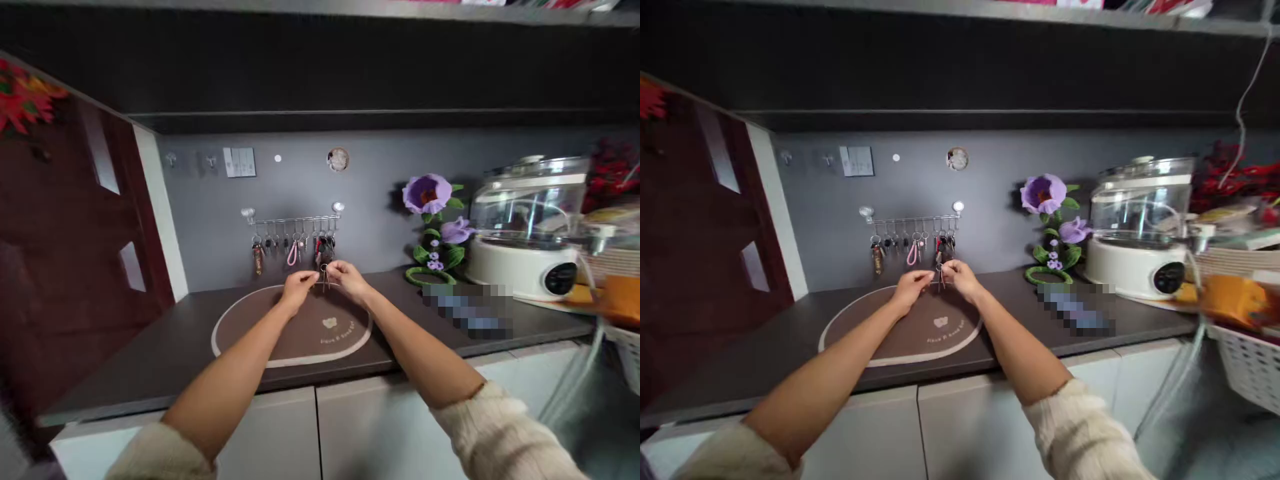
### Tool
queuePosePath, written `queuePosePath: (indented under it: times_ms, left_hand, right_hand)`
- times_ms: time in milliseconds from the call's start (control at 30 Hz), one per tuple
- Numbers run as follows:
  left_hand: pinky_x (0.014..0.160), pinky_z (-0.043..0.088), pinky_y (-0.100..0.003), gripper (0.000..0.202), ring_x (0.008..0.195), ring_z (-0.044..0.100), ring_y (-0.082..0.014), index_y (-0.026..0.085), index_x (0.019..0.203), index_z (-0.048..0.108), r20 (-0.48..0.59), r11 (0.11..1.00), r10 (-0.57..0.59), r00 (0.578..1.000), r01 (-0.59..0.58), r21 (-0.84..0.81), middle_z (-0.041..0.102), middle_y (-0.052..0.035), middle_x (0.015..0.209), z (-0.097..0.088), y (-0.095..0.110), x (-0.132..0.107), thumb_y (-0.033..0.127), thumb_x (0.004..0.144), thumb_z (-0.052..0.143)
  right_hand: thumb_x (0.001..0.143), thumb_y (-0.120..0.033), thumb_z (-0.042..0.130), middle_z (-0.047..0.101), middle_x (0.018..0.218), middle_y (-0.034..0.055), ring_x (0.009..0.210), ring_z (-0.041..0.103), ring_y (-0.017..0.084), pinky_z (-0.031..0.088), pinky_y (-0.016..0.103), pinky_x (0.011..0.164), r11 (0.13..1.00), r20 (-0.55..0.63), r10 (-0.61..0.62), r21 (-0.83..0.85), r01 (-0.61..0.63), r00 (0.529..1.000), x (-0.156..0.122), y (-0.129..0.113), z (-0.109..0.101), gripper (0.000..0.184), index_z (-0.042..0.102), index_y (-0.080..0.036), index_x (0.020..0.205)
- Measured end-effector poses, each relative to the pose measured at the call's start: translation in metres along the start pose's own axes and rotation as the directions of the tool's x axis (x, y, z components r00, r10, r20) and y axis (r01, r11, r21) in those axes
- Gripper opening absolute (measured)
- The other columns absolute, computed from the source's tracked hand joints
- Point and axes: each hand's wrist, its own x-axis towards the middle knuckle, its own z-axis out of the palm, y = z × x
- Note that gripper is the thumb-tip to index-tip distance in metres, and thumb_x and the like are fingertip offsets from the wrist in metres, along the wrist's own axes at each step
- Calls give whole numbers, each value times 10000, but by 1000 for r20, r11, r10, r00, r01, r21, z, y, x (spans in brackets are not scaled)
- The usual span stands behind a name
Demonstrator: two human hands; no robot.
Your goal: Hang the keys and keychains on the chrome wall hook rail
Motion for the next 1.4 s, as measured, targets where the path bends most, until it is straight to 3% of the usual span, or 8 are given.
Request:
queuePosePath:
  times_ms: [300,433,700,967,1400]
  left_hand:
    - [589,387,-240,256,583,502,-112,119,757,645,-64,1000,0,998,1,2,612,-40,655,-3,-5,3,338,638,584]
    - [610,391,-248,243,592,513,-119,122,738,640,-51,1000,5,999,-5,8,606,-32,635,-3,-8,4,336,638,581]
    - [611,390,-250,238,592,518,-124,126,725,637,-48,999,-2,999,4,40,606,-29,636,-3,-10,3,339,640,575]
    - [605,390,-247,234,588,514,-118,127,738,634,-54,999,-7,998,10,43,614,-33,661,-3,-10,5,332,649,566]
    - [600,388,-236,189,581,509,-110,130,712,630,-66,1000,-31,997,31,3,601,-20,625,-4,-7,4,298,646,575]
  right_hand:
    - [703,-266,558,513,608,-19,648,550,104,429,237,605,998,-210,65,17,-63,976,19,-31,-16,132,471,-169,686]
    - [735,-193,507,521,606,-17,627,554,93,422,211,573,997,-293,70,-10,-76,954,39,-46,-27,63,486,-162,683]
    - [740,-107,459,526,595,-18,534,517,63,419,194,518,988,-448,110,-52,-148,887,76,-64,-36,94,503,-154,672]
    - [738,-107,474,510,553,-15,489,486,51,433,198,505,975,-480,144,-80,-207,865,95,-64,-35,73,519,-142,693]
    - [750,-89,423,470,497,-40,454,451,43,399,178,484,970,-483,172,-67,-232,859,96,-46,-41,131,460,-159,646]
